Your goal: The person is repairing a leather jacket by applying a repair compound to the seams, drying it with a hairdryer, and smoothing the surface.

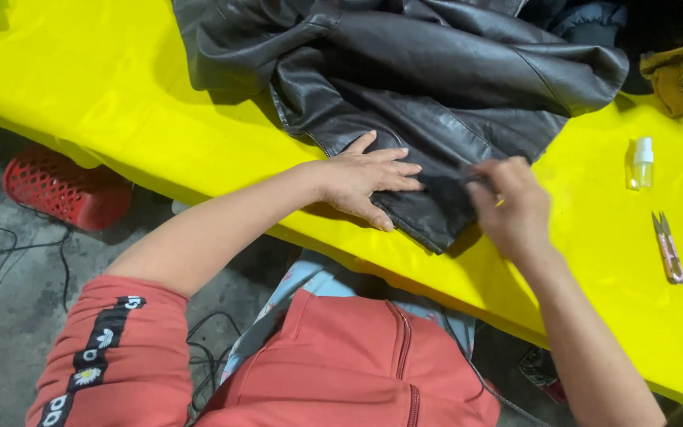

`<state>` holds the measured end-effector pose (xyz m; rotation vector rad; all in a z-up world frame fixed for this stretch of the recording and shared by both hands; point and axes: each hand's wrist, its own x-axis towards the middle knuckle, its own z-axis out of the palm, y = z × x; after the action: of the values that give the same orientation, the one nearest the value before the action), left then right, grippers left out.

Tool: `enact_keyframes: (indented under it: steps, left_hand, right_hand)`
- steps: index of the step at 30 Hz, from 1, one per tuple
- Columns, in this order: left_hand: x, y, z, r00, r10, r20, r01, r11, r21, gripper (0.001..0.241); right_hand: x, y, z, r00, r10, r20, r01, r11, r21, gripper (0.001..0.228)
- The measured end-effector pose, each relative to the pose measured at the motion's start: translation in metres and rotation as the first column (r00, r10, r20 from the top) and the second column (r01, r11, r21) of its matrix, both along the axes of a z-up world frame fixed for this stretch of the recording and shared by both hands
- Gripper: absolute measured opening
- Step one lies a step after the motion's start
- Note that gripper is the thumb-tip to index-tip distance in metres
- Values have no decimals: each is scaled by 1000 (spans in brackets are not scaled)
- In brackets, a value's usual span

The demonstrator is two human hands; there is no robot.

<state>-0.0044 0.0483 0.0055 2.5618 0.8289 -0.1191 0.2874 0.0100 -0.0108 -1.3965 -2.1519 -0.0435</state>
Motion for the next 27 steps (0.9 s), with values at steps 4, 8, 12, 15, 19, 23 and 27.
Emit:
enact_keyframes:
  steps: [4, 8, 12, 15, 19, 23, 27]
  left_hand:
    - [1, -6, -9, 997, 4, 78, -15, 990, 139, 88]
    - [-1, -10, -14, 994, 13, 113, -41, 968, 248, 90]
    - [-1, -7, -22, 988, 19, 151, -56, 967, 248, 90]
    - [-1, -5, -23, 985, 33, 167, -76, 963, 258, 90]
    - [-1, -3, -25, 982, 27, 189, -79, 958, 274, 90]
    - [-1, -2, -29, 979, 14, 203, -75, 952, 295, 92]
    - [-3, -4, -21, 983, 8, 183, -61, 957, 285, 90]
  right_hand:
    - [-14, -3, -10, 986, 159, 44, -157, 987, -46, 22]
    - [3, 15, -19, 983, 105, -148, -130, 977, -166, 23]
    - [1, 14, -26, 993, 119, -26, -120, 989, -86, 27]
    - [-2, 13, -19, 984, 135, -116, -150, 981, -127, 22]
    - [-1, 15, -21, 984, 126, -126, -145, 978, -149, 22]
    - [1, 16, -23, 984, 102, -149, -130, 972, -194, 23]
    - [-2, 15, -19, 977, 122, -176, -154, 971, -182, 22]
